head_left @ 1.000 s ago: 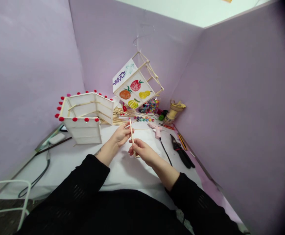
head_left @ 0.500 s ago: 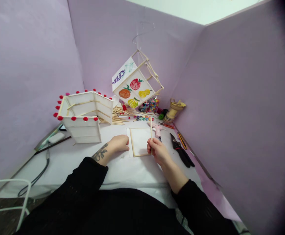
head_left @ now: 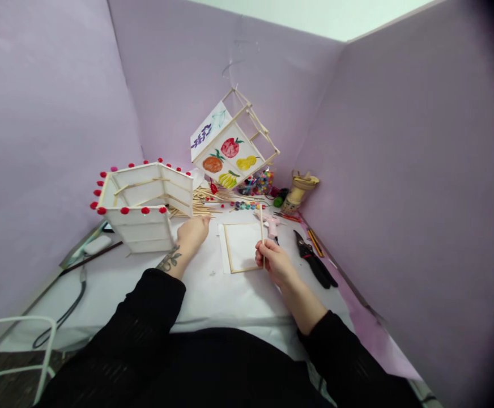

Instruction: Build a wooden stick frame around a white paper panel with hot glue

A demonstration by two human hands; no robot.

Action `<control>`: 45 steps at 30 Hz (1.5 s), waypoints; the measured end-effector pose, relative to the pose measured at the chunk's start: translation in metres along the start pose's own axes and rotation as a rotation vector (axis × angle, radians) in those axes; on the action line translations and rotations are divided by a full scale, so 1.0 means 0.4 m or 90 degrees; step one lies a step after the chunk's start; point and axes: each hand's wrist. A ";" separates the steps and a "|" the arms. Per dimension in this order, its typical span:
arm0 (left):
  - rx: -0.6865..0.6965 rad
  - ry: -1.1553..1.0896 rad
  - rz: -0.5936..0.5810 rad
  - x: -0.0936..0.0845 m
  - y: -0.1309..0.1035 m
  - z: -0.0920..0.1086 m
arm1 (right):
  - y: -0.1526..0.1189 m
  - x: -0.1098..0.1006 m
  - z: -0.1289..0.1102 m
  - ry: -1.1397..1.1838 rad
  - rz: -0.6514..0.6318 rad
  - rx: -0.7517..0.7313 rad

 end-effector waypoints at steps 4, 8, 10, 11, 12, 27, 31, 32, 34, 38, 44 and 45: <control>0.092 0.065 -0.004 0.028 -0.009 0.001 | 0.000 0.000 0.008 -0.043 -0.006 -0.007; 0.202 -0.065 0.011 0.064 -0.006 0.016 | -0.002 -0.012 0.013 -0.155 -0.019 -0.032; 0.155 -0.100 0.026 0.079 0.005 0.031 | -0.013 -0.016 0.007 -0.241 -0.028 -0.061; 0.125 -0.102 0.035 0.085 0.012 0.039 | -0.023 -0.015 0.002 -0.298 -0.047 -0.080; 0.099 -0.099 0.042 0.090 0.021 0.047 | -0.036 -0.010 -0.003 -0.366 -0.079 -0.101; 0.081 -0.088 0.025 0.112 0.098 0.057 | -0.126 0.126 0.083 -0.937 -0.379 -0.327; 0.062 -0.082 0.023 0.101 0.109 0.038 | -0.112 0.160 0.084 -0.891 -0.399 -0.317; 0.060 -0.083 0.021 0.099 0.112 0.033 | -0.108 0.170 0.085 -0.884 -0.405 -0.314; 0.055 -0.086 0.015 0.097 0.115 0.024 | -0.105 0.188 0.087 -0.874 -0.419 -0.311; 0.039 -0.076 -0.008 0.080 0.107 0.018 | -0.107 0.188 0.077 -0.825 -0.419 -0.336; 0.174 0.009 -0.007 0.014 0.042 0.047 | -0.069 0.039 -0.002 -0.564 0.007 -0.301; 0.197 0.032 -0.033 0.004 0.030 0.050 | -0.056 0.013 -0.017 -0.539 0.065 -0.261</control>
Point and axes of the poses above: each hand's wrist, its own y-axis towards the middle knuckle, its own x-axis out of the palm, z = x × y, and after that the axes turned 4 degrees about y, right-handed
